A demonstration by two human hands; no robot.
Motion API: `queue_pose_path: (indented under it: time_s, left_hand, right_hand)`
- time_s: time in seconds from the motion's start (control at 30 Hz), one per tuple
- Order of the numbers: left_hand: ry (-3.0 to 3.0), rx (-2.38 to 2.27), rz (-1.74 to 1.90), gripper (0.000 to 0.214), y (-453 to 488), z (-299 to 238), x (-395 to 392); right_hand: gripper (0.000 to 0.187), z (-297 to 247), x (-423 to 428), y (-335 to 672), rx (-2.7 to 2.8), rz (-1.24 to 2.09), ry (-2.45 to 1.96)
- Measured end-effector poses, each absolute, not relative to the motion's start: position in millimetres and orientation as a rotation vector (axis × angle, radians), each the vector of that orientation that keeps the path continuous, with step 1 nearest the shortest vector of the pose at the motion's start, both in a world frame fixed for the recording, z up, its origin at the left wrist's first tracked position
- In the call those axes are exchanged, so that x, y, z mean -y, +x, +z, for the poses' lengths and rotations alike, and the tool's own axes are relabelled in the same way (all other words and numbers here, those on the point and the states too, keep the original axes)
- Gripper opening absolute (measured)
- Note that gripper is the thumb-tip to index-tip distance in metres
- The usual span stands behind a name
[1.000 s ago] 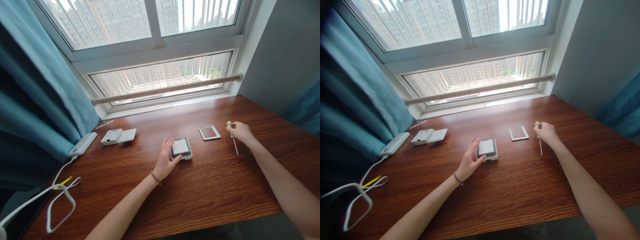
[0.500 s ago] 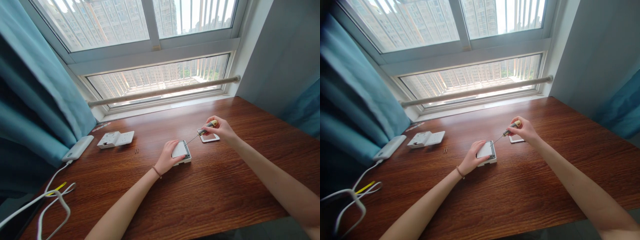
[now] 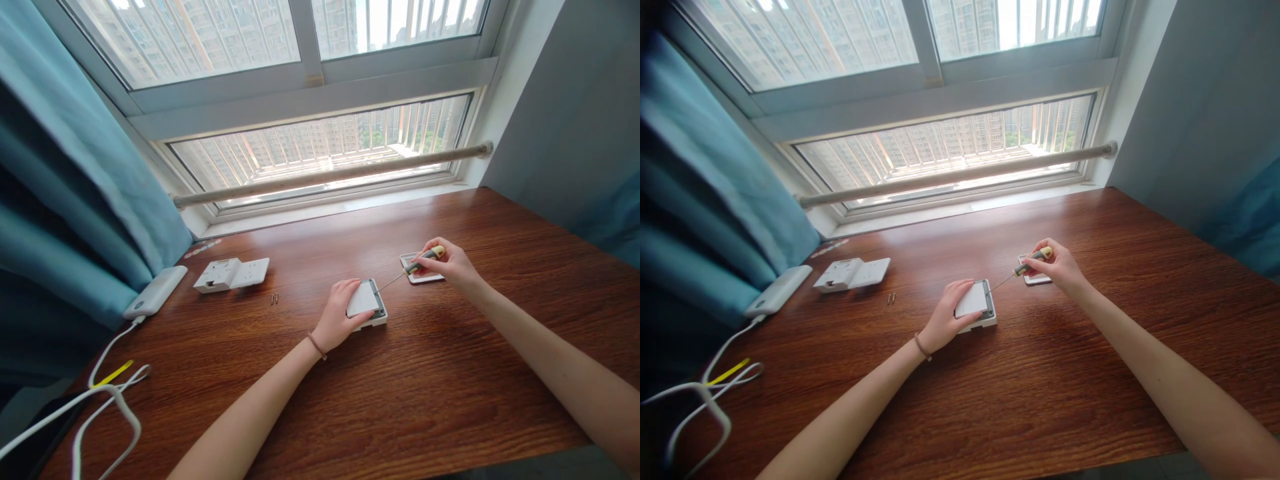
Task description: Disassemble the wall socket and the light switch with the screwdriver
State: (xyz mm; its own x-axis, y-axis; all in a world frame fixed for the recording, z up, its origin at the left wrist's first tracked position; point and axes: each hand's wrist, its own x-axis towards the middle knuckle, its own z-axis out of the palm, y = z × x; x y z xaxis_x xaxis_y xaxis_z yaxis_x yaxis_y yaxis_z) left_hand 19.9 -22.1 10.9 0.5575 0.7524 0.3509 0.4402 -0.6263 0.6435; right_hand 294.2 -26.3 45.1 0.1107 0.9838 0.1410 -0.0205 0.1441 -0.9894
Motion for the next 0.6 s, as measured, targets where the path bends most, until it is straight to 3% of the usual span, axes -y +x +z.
queue_pose_path:
  time_s: [0.2,0.37,0.5,0.6]
  left_hand:
    - [2.294,-0.945,0.841,0.055,18.8,12.0,21.5]
    - [2.320,-0.933,0.814,0.057,17.6,12.3,20.2]
    - [2.347,-0.932,0.781,0.060,17.0,12.0,19.4]
    - [2.352,-0.928,0.768,0.059,16.7,12.3,18.3]
  right_hand:
    - [0.036,50.9,28.5,298.0,1.234,1.089,-1.188]
    - [0.035,61.2,30.7,316.7,1.596,1.145,-1.301]
    - [0.022,69.2,36.5,323.2,2.034,0.866,-1.347]
    - [0.026,72.9,42.0,320.0,2.356,0.482,-1.290]
